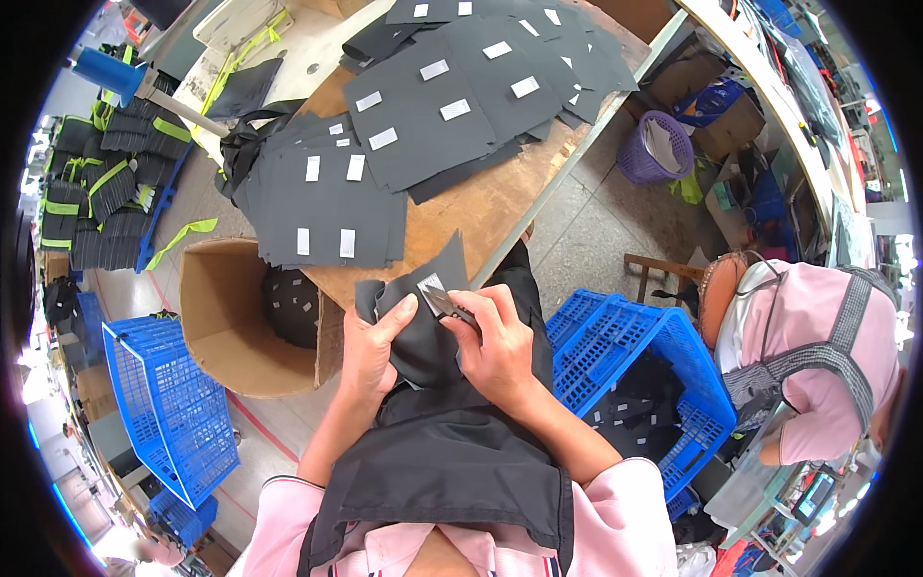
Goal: The person is inspecting and cleaning small black rectangular parts with white labels in a factory setting.
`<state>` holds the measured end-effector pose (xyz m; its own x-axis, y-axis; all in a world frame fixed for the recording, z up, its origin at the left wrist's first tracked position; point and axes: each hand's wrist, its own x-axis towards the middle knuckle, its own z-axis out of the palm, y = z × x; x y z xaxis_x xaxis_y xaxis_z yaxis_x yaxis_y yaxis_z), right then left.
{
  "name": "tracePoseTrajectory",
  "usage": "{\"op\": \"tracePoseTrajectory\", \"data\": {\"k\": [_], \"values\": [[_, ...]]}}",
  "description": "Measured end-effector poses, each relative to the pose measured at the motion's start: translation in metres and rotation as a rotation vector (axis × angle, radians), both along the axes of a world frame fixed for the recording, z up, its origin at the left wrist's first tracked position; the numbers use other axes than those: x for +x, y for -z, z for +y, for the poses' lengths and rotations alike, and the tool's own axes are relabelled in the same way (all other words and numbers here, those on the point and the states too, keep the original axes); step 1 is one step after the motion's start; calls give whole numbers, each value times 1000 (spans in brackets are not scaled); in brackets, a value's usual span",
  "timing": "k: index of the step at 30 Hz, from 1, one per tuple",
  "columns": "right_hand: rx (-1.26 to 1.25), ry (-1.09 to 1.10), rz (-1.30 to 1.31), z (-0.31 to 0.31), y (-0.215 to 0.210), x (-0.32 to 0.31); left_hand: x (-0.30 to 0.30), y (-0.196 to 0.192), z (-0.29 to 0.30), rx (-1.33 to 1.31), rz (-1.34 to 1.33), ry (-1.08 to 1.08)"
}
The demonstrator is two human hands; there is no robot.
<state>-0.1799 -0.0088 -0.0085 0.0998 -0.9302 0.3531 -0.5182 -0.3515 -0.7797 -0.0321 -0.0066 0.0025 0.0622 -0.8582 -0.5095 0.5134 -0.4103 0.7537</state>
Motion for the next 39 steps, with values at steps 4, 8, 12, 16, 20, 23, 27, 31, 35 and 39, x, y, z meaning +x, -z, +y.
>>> {"op": "tracePoseTrajectory", "data": {"k": [4,8,12,16,20,23,27,31,35,39], "values": [[190,2,-155,2,-3,3,-4,1,1,-9,18,-41],[223,18,-215,2,0,6,-7,4,3,-6,5,-70],[84,30,-98,0,1,6,-6,4,4,-23,41,-69],[133,54,-87,2,-2,4,-6,4,4,-17,15,-81],[79,41,-61,6,-5,1,-7,1,4,-12,22,-72],[102,31,-23,4,-6,3,-7,-1,3,-30,-2,-90],[84,7,-71,1,-3,5,-4,3,4,-39,2,-80],[205,-17,-213,-2,-2,7,-4,4,5,3,21,-69],[326,-7,-349,-5,4,3,-4,3,6,7,41,-54],[107,-9,-141,-1,-8,0,0,8,2,5,32,-65]]}}
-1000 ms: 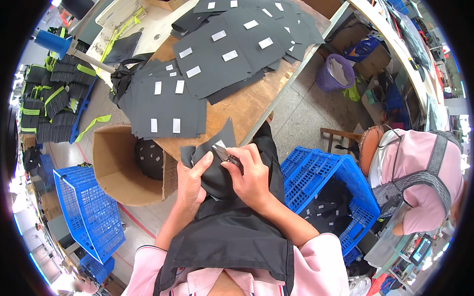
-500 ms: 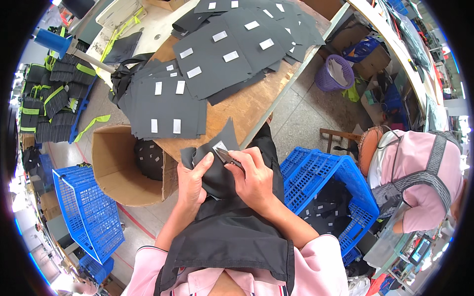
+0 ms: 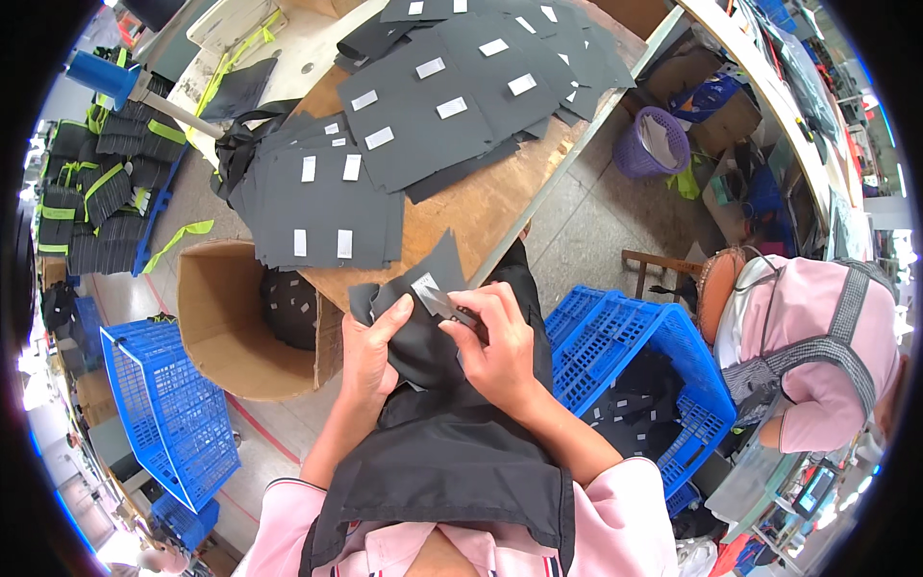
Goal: The person is inspecting and cleaning small black rectangular parts with white labels in a factory setting.
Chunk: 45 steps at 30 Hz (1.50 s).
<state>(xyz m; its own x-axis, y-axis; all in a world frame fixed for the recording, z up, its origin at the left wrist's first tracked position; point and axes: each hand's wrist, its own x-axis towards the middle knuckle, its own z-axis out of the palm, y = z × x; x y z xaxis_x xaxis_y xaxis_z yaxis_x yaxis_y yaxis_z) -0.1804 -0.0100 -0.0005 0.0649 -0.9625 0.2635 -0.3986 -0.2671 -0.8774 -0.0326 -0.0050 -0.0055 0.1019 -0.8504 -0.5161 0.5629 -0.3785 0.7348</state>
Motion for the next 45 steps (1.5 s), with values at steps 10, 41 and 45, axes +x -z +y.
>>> {"op": "tracePoseTrajectory", "data": {"k": [10,41,45], "values": [[685,52,-803,12,17,-14,22,-2,-7,-136,175,-180],[-105,-28,198,1,0,-9,24,-12,-17,83,-5,344],[-161,-50,237,-7,2,-5,22,-14,-14,47,-9,302]]}}
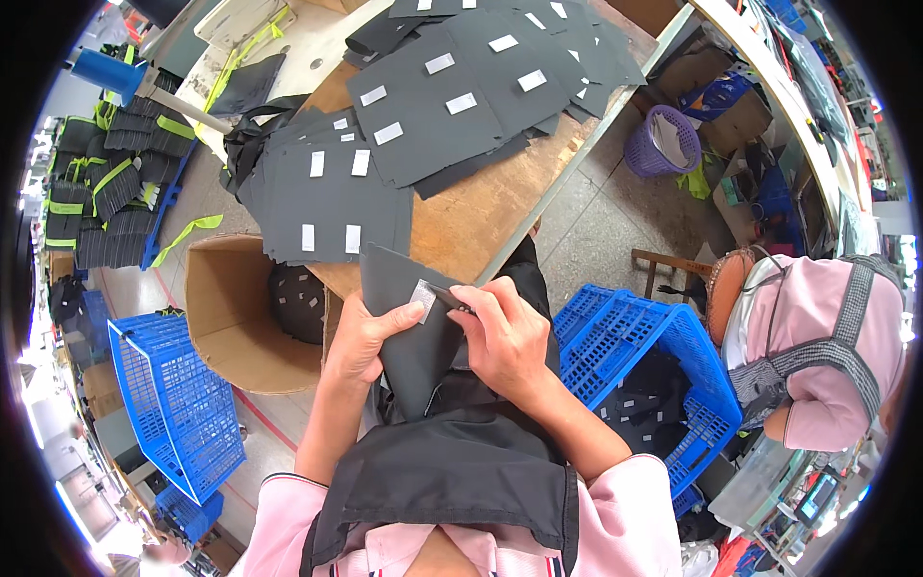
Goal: The person is inspecting and cleaning small black rectangular parts with white labels in a factory setting.
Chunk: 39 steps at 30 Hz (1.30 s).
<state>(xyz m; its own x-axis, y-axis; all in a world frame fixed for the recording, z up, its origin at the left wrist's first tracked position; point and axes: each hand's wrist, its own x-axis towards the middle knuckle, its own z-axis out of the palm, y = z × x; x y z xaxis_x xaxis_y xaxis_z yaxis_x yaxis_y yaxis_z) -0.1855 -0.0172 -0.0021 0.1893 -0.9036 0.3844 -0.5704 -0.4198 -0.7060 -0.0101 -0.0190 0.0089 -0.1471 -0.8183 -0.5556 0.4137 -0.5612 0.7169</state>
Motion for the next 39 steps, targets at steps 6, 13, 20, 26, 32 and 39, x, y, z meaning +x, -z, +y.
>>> {"op": "tracePoseTrajectory", "data": {"k": [6,13,20,26,32,39], "values": [[16,23,-24,11,-8,-7,1,-3,3,-1,-28,-14],[-22,-28,62,5,-11,-5,1,-7,4,-36,-41,15],[-54,37,-27,7,-7,-7,3,-4,4,-20,-64,9],[-16,-22,10,1,-3,-8,3,-4,4,-23,-89,49],[727,-468,-419,-32,28,-38,6,13,6,-59,-85,172],[783,-151,-306,-23,6,-10,-2,21,10,-63,47,34]]}}
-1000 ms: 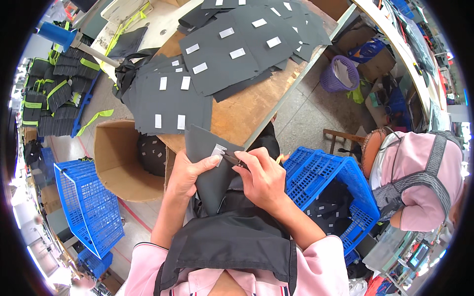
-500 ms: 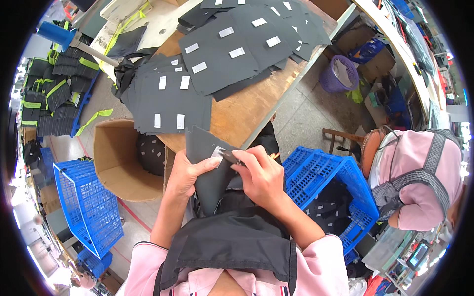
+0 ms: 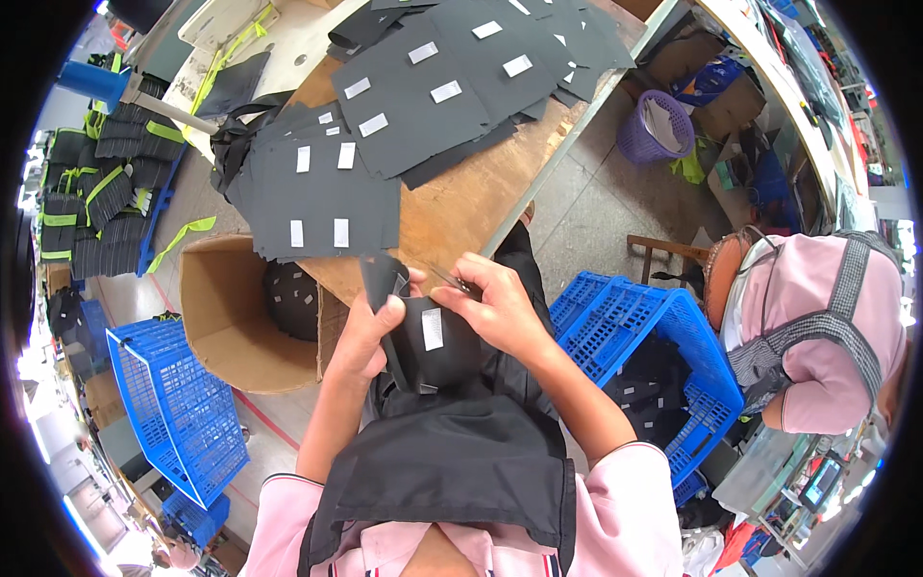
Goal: The person is inspecting and cleaning small black rectangular parts with white labels in a factory setting.
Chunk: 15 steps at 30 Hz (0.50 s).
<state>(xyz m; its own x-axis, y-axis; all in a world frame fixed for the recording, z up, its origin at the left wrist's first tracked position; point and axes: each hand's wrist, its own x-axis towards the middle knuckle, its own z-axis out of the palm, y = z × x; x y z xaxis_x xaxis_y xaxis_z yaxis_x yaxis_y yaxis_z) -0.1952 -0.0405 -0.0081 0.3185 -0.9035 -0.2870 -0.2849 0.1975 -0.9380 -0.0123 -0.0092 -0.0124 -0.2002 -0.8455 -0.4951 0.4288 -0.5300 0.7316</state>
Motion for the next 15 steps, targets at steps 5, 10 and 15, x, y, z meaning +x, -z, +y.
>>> {"op": "tracePoseTrajectory", "data": {"k": [5,10,15], "values": [[-450,251,97,21,1,6,4,8,2,82,-101,-144],[-568,138,267,48,-12,-5,-7,-6,3,12,-156,-224],[-651,86,274,40,-7,4,-8,-13,2,-73,-246,-223]]}}
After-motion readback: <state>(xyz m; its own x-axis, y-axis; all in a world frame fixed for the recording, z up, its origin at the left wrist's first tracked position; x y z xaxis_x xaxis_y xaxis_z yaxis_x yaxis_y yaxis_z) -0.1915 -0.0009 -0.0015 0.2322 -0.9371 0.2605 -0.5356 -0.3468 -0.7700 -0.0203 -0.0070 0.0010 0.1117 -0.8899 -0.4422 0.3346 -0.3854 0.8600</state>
